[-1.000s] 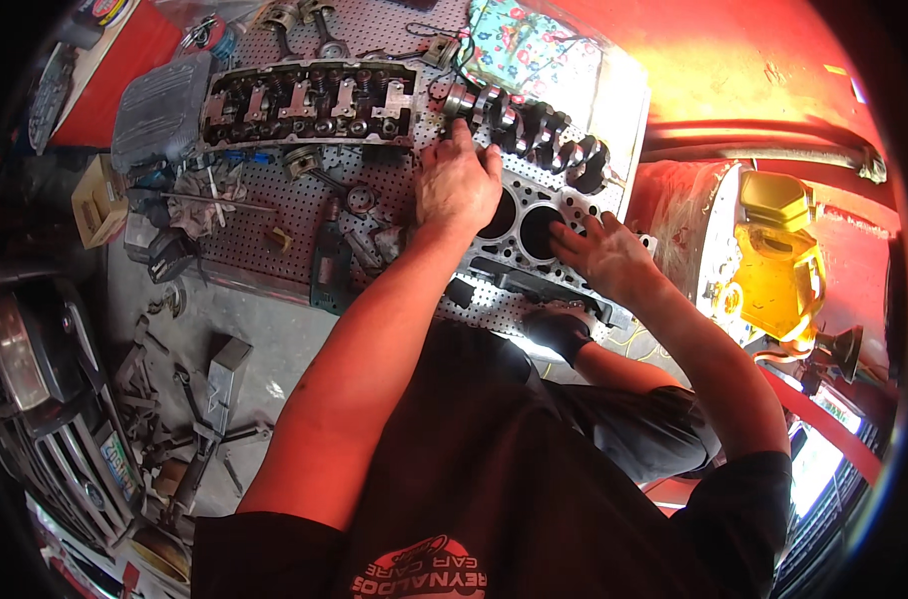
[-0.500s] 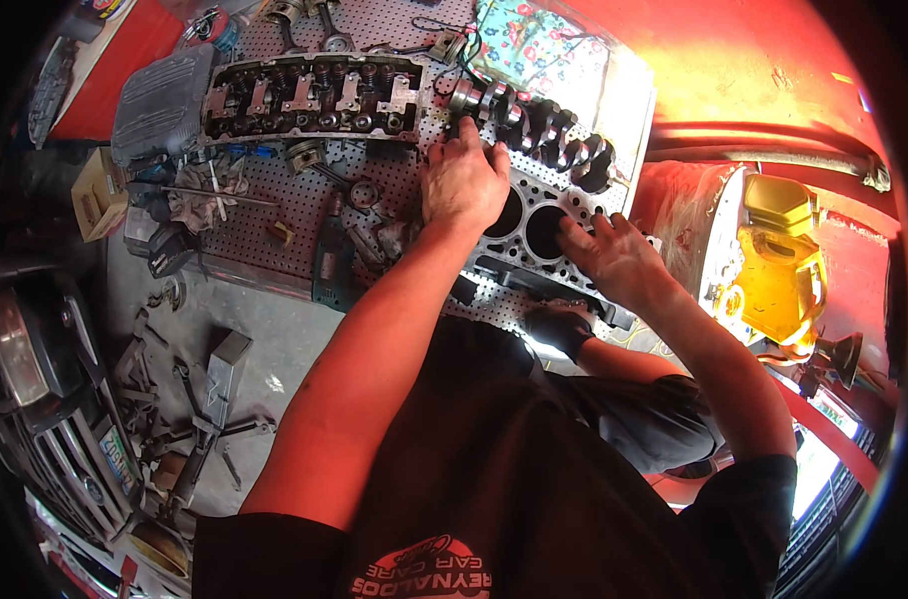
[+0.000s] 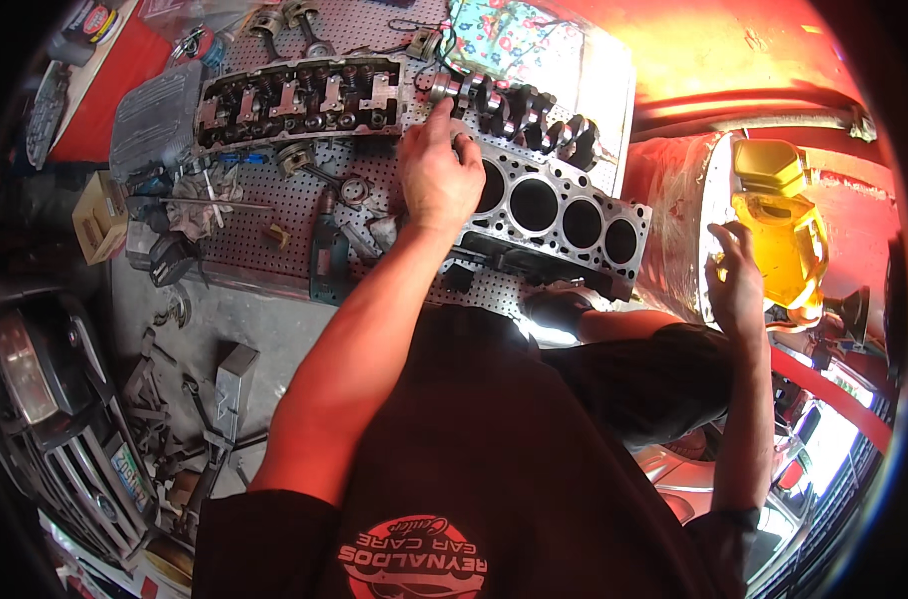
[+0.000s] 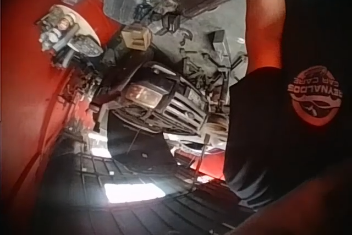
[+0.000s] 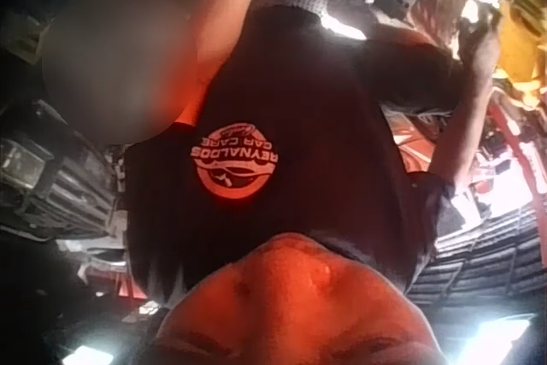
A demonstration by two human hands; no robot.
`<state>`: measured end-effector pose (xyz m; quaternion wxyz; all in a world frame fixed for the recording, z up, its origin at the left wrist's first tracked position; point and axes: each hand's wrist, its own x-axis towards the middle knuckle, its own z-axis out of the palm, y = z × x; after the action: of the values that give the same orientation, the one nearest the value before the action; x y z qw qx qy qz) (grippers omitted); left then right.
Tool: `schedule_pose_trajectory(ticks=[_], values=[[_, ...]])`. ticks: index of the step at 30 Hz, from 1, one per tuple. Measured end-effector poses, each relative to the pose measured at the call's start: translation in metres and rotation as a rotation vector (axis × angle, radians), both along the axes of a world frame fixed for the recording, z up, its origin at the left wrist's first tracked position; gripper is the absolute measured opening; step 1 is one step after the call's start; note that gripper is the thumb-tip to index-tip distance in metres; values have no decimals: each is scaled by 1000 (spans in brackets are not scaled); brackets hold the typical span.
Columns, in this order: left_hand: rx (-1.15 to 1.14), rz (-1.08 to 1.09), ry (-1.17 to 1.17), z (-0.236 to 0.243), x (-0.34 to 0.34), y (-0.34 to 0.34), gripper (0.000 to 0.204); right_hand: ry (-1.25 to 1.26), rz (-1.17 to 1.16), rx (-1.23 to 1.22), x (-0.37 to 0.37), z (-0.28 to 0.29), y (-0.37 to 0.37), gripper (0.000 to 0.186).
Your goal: Honing the cylinder walls of an engine block using a power drill and honing tool.
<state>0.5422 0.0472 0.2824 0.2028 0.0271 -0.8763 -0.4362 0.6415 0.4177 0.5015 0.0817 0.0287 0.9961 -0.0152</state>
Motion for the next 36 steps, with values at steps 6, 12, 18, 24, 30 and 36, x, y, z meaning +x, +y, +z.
schedule_pose_trajectory(ticks=[6, 12, 18, 24, 30, 36], values=[[1181, -608, -1248, 87, 30, 43, 74, 99, -517, -475, 39, 2, 96, 46], [1375, -631, -1350, 52, 48, 74, 109, 194, -280, -221, 57, 6, 60, 43], [1353, -780, -1286, 47, 73, 78, 113, 183, -341, -255, 78, 7, 68, 43], [1382, -776, -1256, 47, 74, 76, 114, 155, -331, -282, 78, 7, 65, 44], [1424, -673, -1234, 46, 76, 88, 118, 136, -287, -282, 66, 4, 65, 42], [1386, -689, -1202, 52, 80, 85, 115, 130, -259, -299, 59, 1, 73, 41]])
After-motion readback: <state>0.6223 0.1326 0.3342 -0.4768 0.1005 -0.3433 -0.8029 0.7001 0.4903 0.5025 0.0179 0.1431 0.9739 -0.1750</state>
